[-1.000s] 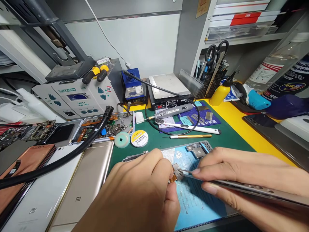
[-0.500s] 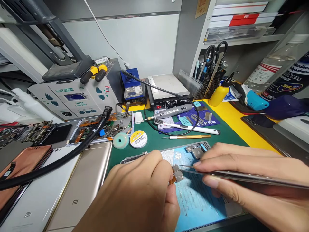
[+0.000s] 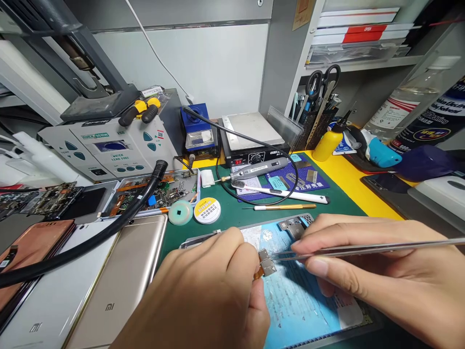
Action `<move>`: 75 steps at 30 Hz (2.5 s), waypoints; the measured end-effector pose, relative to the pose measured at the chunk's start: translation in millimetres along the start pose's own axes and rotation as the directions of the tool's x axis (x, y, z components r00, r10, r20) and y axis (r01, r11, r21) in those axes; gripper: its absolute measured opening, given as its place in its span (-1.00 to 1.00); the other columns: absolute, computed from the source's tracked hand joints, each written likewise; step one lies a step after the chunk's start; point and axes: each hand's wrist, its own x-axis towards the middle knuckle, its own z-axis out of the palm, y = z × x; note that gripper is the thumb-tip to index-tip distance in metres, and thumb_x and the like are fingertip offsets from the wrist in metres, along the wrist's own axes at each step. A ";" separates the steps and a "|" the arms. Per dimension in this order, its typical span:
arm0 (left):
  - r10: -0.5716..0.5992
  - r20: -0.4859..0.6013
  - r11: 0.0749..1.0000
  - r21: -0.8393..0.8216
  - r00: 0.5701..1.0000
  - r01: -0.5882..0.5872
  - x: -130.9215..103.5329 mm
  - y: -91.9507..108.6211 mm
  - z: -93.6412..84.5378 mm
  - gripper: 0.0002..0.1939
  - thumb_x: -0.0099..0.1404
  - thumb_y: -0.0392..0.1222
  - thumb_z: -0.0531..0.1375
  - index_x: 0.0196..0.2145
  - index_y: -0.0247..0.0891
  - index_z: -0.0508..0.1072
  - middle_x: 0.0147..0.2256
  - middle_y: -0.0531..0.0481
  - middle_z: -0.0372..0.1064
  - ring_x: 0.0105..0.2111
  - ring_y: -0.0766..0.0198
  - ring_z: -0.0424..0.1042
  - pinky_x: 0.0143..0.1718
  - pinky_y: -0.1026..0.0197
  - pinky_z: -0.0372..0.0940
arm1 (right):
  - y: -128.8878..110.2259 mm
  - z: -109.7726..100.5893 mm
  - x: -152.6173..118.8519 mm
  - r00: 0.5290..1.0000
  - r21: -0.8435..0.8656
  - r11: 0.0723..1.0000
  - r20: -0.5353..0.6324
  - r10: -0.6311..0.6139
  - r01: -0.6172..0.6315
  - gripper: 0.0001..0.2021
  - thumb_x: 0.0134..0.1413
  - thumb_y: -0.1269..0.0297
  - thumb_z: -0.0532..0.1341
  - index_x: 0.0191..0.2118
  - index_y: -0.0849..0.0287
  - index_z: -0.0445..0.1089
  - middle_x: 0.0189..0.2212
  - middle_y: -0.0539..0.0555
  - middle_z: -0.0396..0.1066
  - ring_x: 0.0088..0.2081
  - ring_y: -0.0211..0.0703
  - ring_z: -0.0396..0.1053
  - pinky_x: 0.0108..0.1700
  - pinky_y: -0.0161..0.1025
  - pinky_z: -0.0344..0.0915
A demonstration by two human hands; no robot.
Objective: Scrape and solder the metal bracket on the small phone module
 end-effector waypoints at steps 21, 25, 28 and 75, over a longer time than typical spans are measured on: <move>0.023 -0.017 0.999 0.028 1.000 -0.022 -0.9 -1.1 1.9 -0.82 0.30 -0.30 0.06 -0.36 -0.06 0.40 -0.41 0.12 0.40 -0.45 0.19 0.44 -0.45 0.14 0.22 | -0.7 -1.2 1.6 0.995 0.053 0.999 0.096 -0.006 0.001 -0.92 0.19 0.26 0.42 -0.24 -0.11 0.69 -0.32 -0.09 0.65 -0.49 -0.35 0.53 -0.51 -0.52 0.43; 0.035 -0.030 0.999 0.040 0.999 -0.034 -1.4 -1.8 2.7 -0.83 0.30 -0.29 0.05 -0.36 -0.07 0.39 -0.40 0.11 0.39 -0.44 0.18 0.44 -0.45 0.15 0.23 | -1.4 -1.2 2.6 0.998 0.044 0.999 0.070 0.006 -0.010 -0.92 0.17 0.22 0.44 -0.23 -0.13 0.69 -0.31 -0.08 0.67 -0.42 -0.31 0.57 -0.47 -0.51 0.45; 0.045 -0.044 0.998 0.046 0.998 -0.043 -1.4 -1.6 2.9 -0.83 0.30 -0.30 0.05 -0.35 -0.07 0.39 -0.41 0.11 0.39 -0.45 0.17 0.44 -0.47 0.14 0.23 | -2.7 -1.6 3.2 0.997 0.028 1.000 0.082 0.001 -0.003 -0.92 0.18 0.22 0.44 -0.22 -0.15 0.69 -0.31 -0.10 0.67 -0.39 -0.32 0.58 -0.41 -0.53 0.46; 0.065 -0.083 0.996 -0.048 0.994 -0.069 -1.5 -7.4 5.8 -0.85 0.24 -0.34 0.11 -0.34 -0.11 0.41 -0.41 0.10 0.40 -0.43 0.23 0.46 -0.43 0.19 0.24 | 3.8 -8.1 9.7 0.860 0.343 0.798 0.320 0.397 -0.495 -0.80 0.05 0.08 0.48 -0.23 0.04 0.69 -0.45 0.04 0.53 -0.59 -0.28 0.37 -0.58 -0.39 0.32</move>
